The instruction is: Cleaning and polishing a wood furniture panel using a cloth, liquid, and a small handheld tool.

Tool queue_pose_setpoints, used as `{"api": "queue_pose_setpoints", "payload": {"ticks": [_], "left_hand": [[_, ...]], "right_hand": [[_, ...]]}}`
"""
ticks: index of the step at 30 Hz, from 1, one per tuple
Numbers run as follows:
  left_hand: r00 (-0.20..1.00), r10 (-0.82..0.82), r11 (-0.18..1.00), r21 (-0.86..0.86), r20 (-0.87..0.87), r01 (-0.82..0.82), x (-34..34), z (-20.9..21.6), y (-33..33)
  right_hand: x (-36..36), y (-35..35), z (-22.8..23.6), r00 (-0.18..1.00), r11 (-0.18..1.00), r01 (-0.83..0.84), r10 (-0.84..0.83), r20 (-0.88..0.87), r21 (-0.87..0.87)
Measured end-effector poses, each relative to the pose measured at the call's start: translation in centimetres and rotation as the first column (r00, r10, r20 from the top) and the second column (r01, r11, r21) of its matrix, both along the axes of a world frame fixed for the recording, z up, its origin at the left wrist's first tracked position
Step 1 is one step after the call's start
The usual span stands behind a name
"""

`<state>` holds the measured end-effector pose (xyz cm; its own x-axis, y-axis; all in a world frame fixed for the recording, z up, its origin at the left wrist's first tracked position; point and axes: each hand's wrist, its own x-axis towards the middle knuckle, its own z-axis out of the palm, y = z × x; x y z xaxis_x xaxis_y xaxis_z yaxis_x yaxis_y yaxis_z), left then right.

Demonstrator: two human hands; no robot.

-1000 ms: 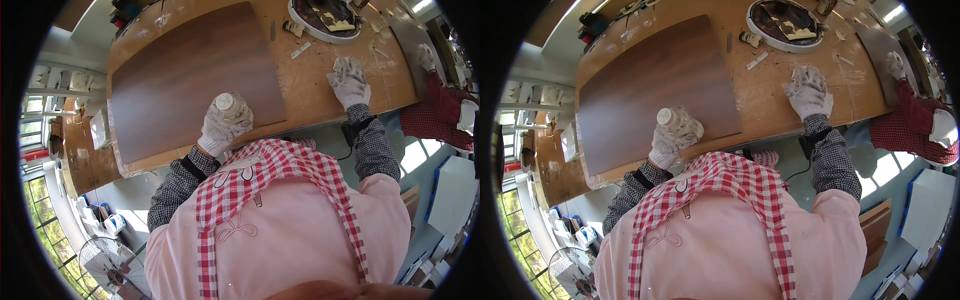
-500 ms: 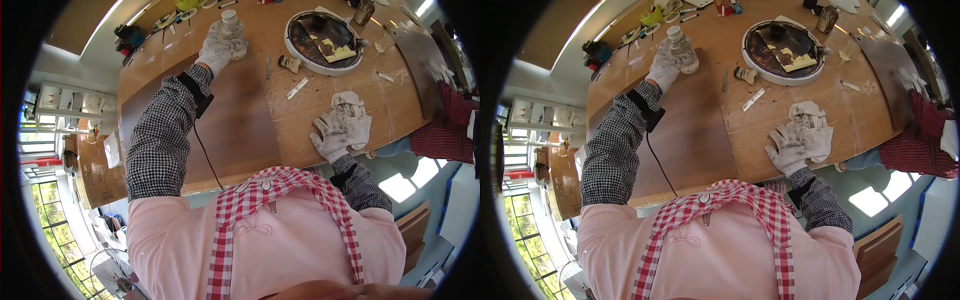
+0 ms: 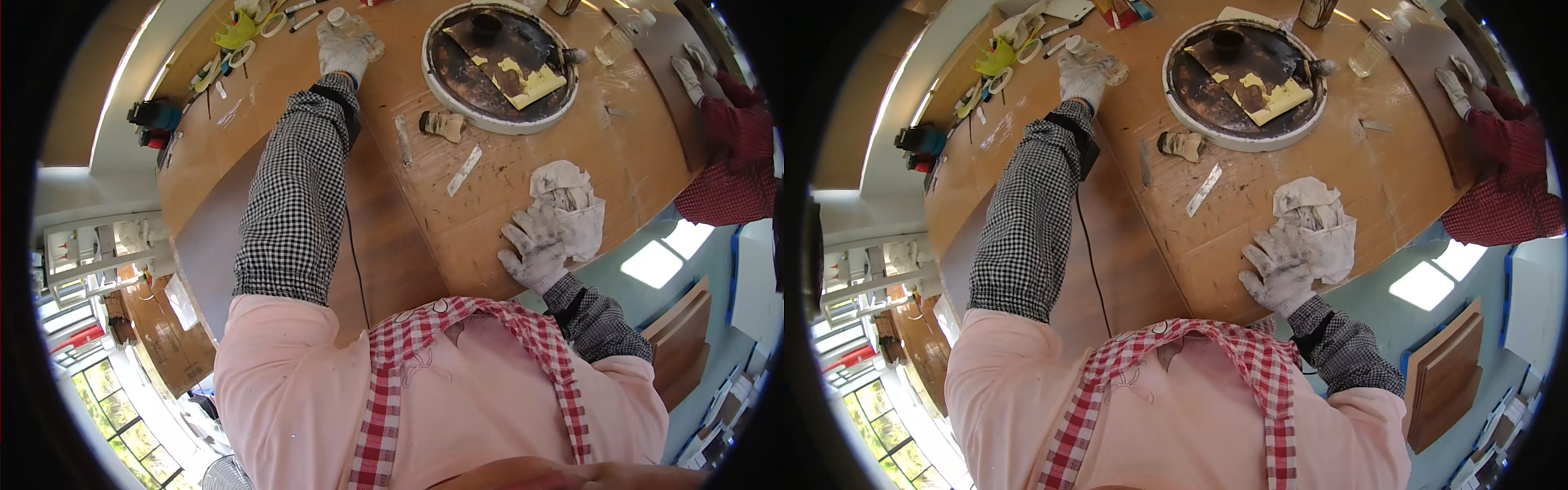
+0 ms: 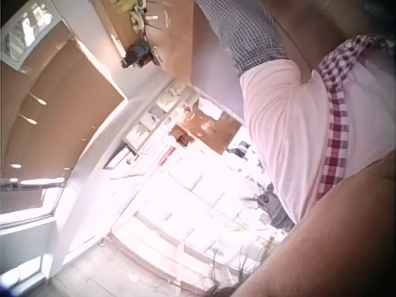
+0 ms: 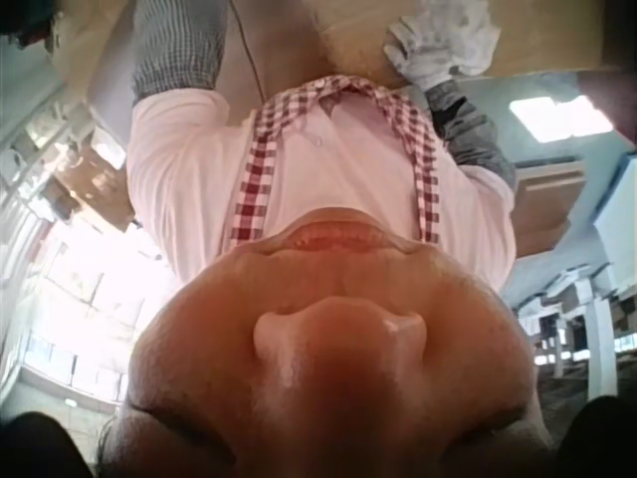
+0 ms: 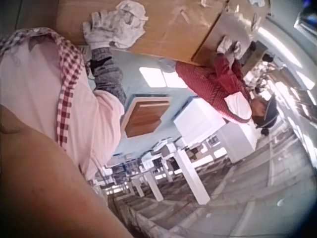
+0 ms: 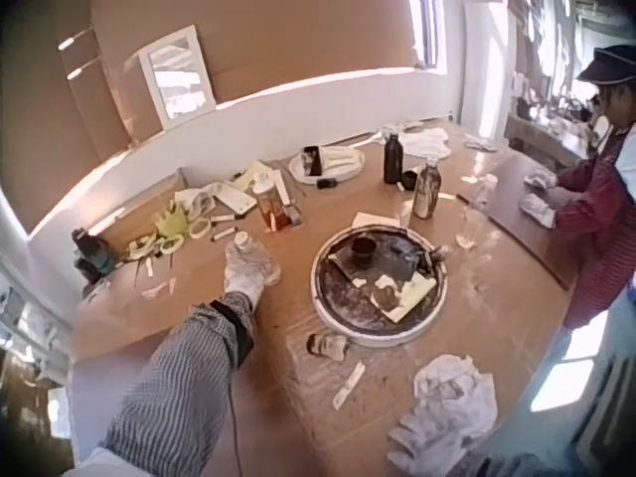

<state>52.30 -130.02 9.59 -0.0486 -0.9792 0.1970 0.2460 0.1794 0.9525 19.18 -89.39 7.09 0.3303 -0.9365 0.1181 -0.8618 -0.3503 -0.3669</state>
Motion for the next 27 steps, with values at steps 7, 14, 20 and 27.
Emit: {"api": "queue_pose_setpoints", "payload": {"ticks": [7, 14, 20, 27], "left_hand": [[-0.458, 0.579, 0.809, -0.544, 0.674, 0.222, 9.7, -3.7, -3.9], [0.548, 0.137, 0.99, -0.11, 0.825, -0.083, -4.6, 2.3, 13.4], [0.077, -0.042, 0.962, 0.019, 0.996, 0.273, -6.8, 4.2, 18.5], [0.148, -0.024, 0.974, -0.01, 0.989, 0.225, -6.5, 3.6, 20.7]], "right_hand": [[2.0, -0.8, 0.3, 0.995, 0.997, -0.068, 0.071, 0.069, -0.042], [0.0, 0.2, -0.2, 0.999, 0.999, 0.041, -0.041, -0.024, 0.0], [0.2, 0.5, -0.7, 0.998, 0.998, 0.055, -0.054, -0.043, 0.019], [2.0, -0.2, 1.8, 0.994, 0.995, 0.087, -0.083, -0.069, 0.058]]}}
